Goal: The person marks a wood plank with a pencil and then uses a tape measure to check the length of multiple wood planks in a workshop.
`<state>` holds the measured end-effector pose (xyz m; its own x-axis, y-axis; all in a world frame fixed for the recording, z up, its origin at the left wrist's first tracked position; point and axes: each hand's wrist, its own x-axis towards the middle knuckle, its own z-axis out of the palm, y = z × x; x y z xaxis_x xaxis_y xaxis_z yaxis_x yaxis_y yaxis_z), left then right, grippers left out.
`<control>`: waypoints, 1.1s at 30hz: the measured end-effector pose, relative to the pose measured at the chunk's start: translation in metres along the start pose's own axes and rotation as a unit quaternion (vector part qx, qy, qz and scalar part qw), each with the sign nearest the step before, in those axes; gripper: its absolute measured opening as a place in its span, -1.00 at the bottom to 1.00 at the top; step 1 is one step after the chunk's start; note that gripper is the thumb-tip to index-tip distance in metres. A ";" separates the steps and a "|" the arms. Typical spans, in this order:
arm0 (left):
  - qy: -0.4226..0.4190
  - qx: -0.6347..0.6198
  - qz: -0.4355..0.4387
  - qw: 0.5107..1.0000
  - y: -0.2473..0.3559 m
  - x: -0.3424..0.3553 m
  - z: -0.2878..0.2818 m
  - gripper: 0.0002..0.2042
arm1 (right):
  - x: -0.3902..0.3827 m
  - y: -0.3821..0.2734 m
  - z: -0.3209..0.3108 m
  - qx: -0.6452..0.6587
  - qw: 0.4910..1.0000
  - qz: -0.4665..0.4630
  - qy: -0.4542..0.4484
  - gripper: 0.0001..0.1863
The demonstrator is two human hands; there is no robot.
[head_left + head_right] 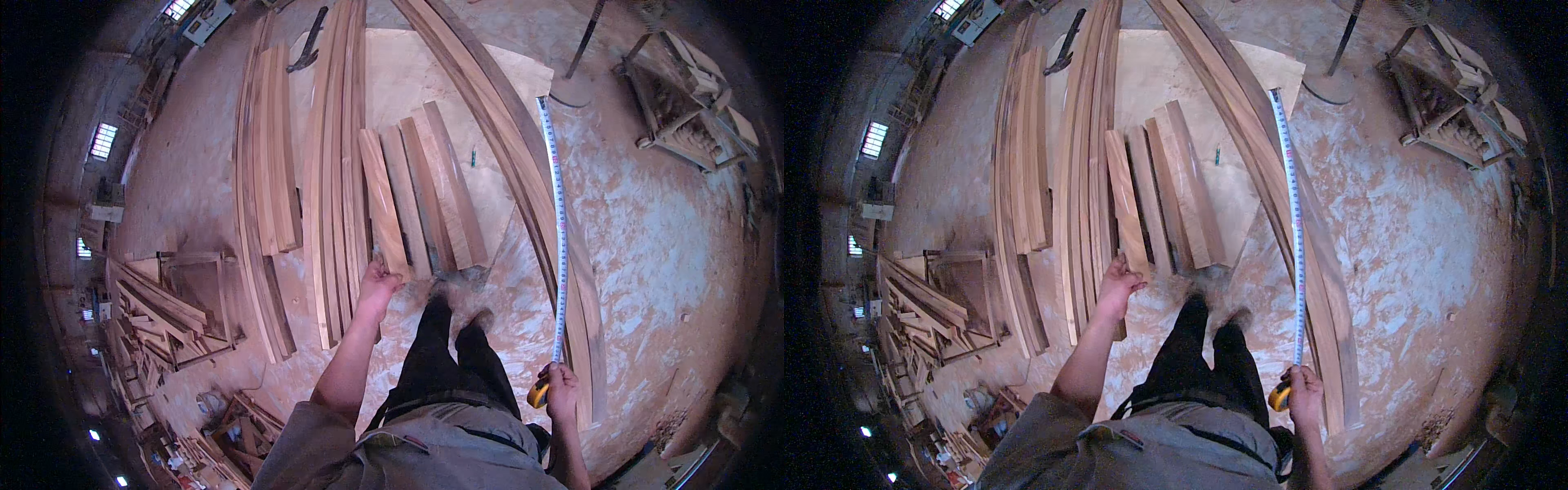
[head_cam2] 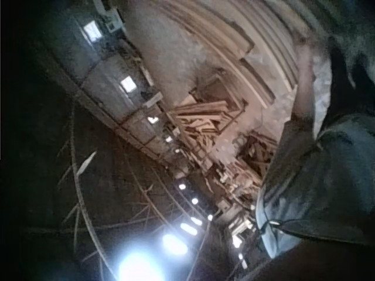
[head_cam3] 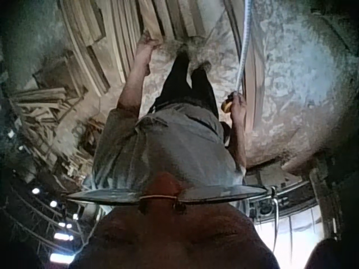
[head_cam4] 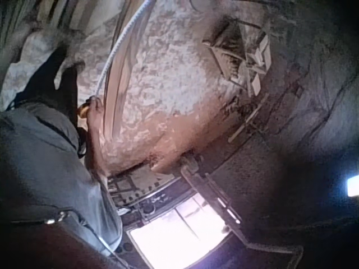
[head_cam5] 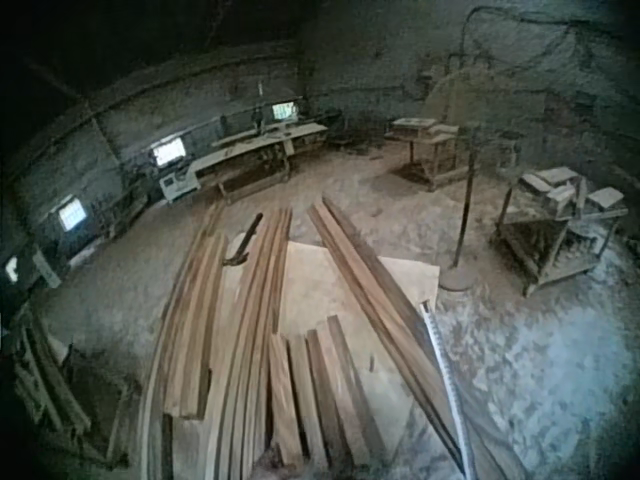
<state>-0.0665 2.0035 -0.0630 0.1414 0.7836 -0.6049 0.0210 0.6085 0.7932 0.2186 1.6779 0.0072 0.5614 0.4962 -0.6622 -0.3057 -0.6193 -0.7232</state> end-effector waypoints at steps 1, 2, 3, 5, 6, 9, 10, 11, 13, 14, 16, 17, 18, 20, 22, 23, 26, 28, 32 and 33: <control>0.008 0.029 0.004 1.000 0.000 0.002 0.004 -0.51 | 0.001 0.000 0.000 -0.005 1.000 -0.004 0.000 -0.69; 0.014 0.071 0.004 0.997 0.001 0.003 0.009 -0.49 | 0.002 0.001 0.000 0.001 1.000 -0.008 0.001 -0.69; 0.010 0.105 0.048 0.993 -0.007 0.009 0.007 -0.49 | 0.003 0.002 -0.001 0.006 1.000 -0.011 -0.001 -0.69; 0.005 0.169 0.133 0.977 -0.034 0.024 -0.001 -0.47 | 0.002 0.002 -0.002 0.012 1.000 -0.011 -0.004 -0.70; 0.027 0.208 0.145 0.967 -0.038 0.027 0.002 -0.46 | 0.002 0.001 -0.001 0.016 1.000 -0.006 -0.001 -0.70; 0.070 0.267 0.173 0.946 -0.045 0.029 0.014 -0.39 | -0.001 -0.003 0.002 0.002 1.000 0.000 0.000 -0.72; 0.068 0.249 0.177 0.950 -0.043 0.027 0.021 -0.35 | -0.002 -0.005 0.003 -0.007 1.000 0.002 -0.001 -0.72; 0.066 0.230 0.182 0.954 -0.042 0.024 0.028 -0.31 | -0.002 -0.008 0.005 -0.004 1.000 0.008 0.001 -0.72; 0.114 0.343 0.175 0.916 -0.014 -0.002 0.060 -0.23 | -0.004 -0.010 0.007 0.004 1.000 0.022 0.007 -0.73; 0.138 0.397 0.174 0.890 -0.004 -0.010 0.069 -0.19 | -0.003 -0.004 0.006 0.004 1.000 0.022 0.009 -0.73; 0.149 0.459 0.223 0.847 -0.009 -0.007 0.069 -0.15 | -0.004 -0.009 0.009 0.010 1.000 0.023 0.008 -0.73; 0.155 0.489 0.246 0.822 -0.011 -0.006 0.068 -0.14 | -0.004 -0.011 0.010 0.013 1.000 0.024 0.007 -0.72; 0.158 0.497 0.238 0.820 -0.008 -0.004 0.070 -0.15 | -0.004 -0.007 0.006 -0.015 1.000 0.018 0.006 -0.73; 0.164 0.512 0.220 0.814 0.004 0.003 0.066 -0.18 | -0.003 -0.003 0.004 0.004 1.000 0.011 0.010 -0.73; 0.163 0.520 0.233 0.805 0.020 0.011 0.057 -0.20 | -0.001 0.002 0.002 0.006 1.000 0.005 0.012 -0.72; 0.162 0.524 0.240 0.801 0.027 0.015 0.053 -0.21 | -0.002 0.003 0.000 -0.001 1.000 0.011 0.013 -0.72; 0.162 0.574 0.329 0.732 0.043 0.007 0.056 -0.28 | 0.001 0.002 -0.001 0.002 1.000 0.023 0.016 -0.71; 0.126 0.569 0.337 0.739 0.038 -0.003 0.061 -0.32 | -0.002 -0.002 0.002 0.028 0.999 0.033 0.014 -0.70; 0.018 0.319 0.155 0.935 -0.048 0.021 0.070 -0.39 | -0.004 -0.013 0.009 0.014 1.000 0.019 -0.005 -0.69; -0.007 0.233 0.121 0.965 -0.054 0.025 0.073 -0.42 | -0.005 -0.013 0.008 0.015 1.000 0.019 -0.005 -0.69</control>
<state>0.0084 1.9815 -0.1158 0.2115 0.8917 -0.4003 0.4280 0.2837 0.8581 0.2136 1.6891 0.0182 0.5415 0.4790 -0.6909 -0.3490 -0.6196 -0.7031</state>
